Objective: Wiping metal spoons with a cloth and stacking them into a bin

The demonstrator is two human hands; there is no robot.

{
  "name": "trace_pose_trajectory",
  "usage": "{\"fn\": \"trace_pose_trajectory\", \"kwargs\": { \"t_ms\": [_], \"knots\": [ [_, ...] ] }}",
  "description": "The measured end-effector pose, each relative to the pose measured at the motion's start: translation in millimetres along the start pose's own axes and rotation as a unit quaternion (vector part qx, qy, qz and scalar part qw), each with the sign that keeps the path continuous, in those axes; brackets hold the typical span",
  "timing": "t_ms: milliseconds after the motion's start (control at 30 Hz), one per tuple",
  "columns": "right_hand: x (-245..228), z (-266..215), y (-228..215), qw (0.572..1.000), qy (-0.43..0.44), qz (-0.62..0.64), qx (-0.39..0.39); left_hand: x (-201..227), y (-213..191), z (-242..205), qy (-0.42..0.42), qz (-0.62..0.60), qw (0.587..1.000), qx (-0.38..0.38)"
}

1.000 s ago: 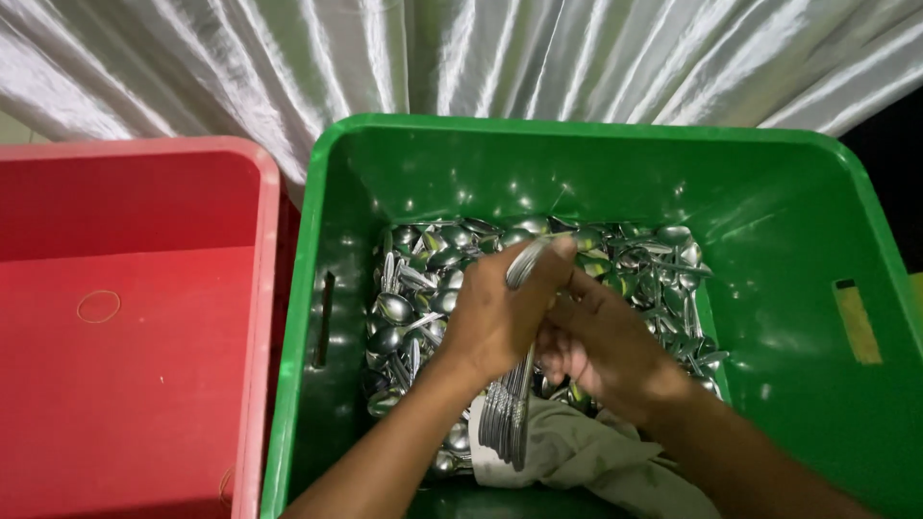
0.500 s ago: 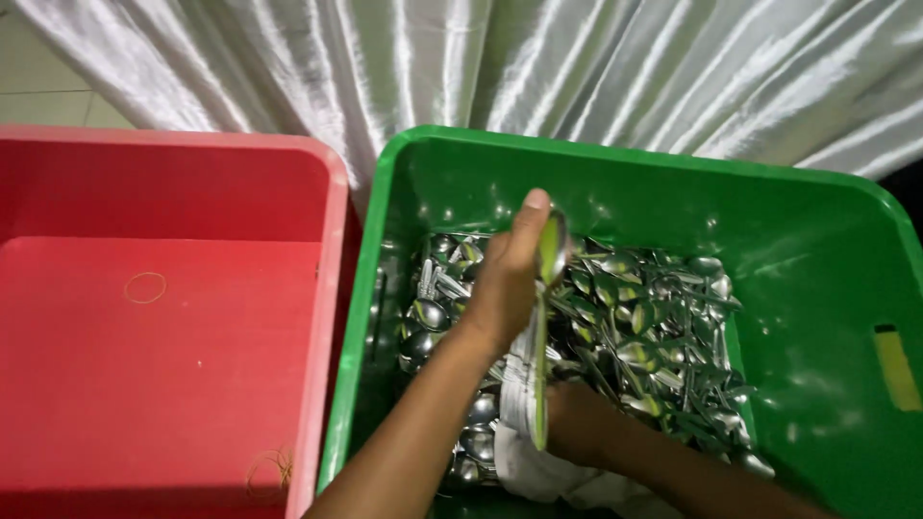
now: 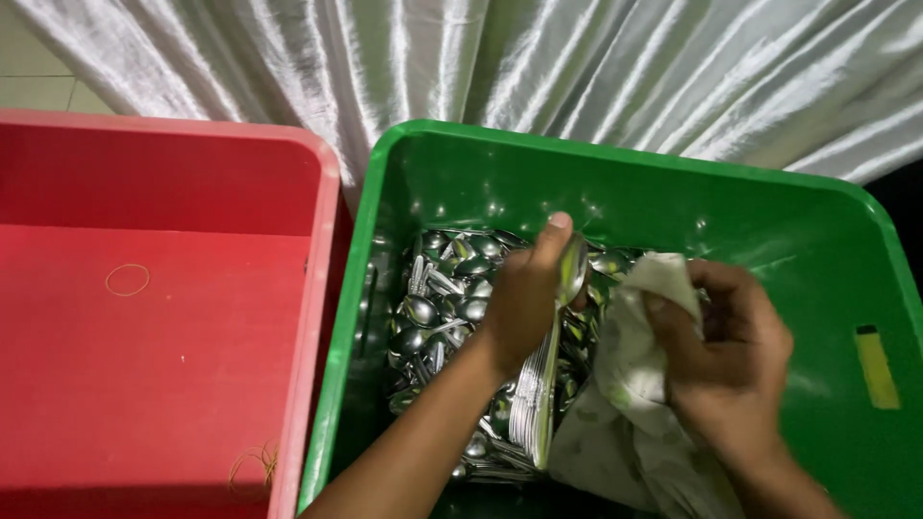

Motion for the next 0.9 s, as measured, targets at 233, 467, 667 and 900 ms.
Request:
{"fn": "trace_pose_trajectory", "kwargs": {
  "t_ms": [233,467,667,900],
  "knots": [
    [-1,-2,19,0.951,-0.219,-0.216,-0.022,-10,15,-16,0.054,0.102,0.993,0.025],
    [-13,-8,33,0.959,-0.229,-0.087,-0.143,-19,4,-1,0.044,0.140,0.988,0.052],
    [-5,0,26,0.955,-0.260,-0.139,-0.044,-16,13,-8,0.088,0.172,0.981,0.021],
    [-7,11,26,0.954,-0.249,-0.163,-0.031,-13,18,-10,0.133,0.114,0.985,-0.007]
  ]
}}
Point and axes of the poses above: each hand's wrist, its own z-axis towards the middle knuckle, its own y-axis out of the palm, x = y × z, the point moved 5 cm from there along z, towards the middle knuckle, and after that the axes turned 13 degrees about x, right-handed, at the moved point
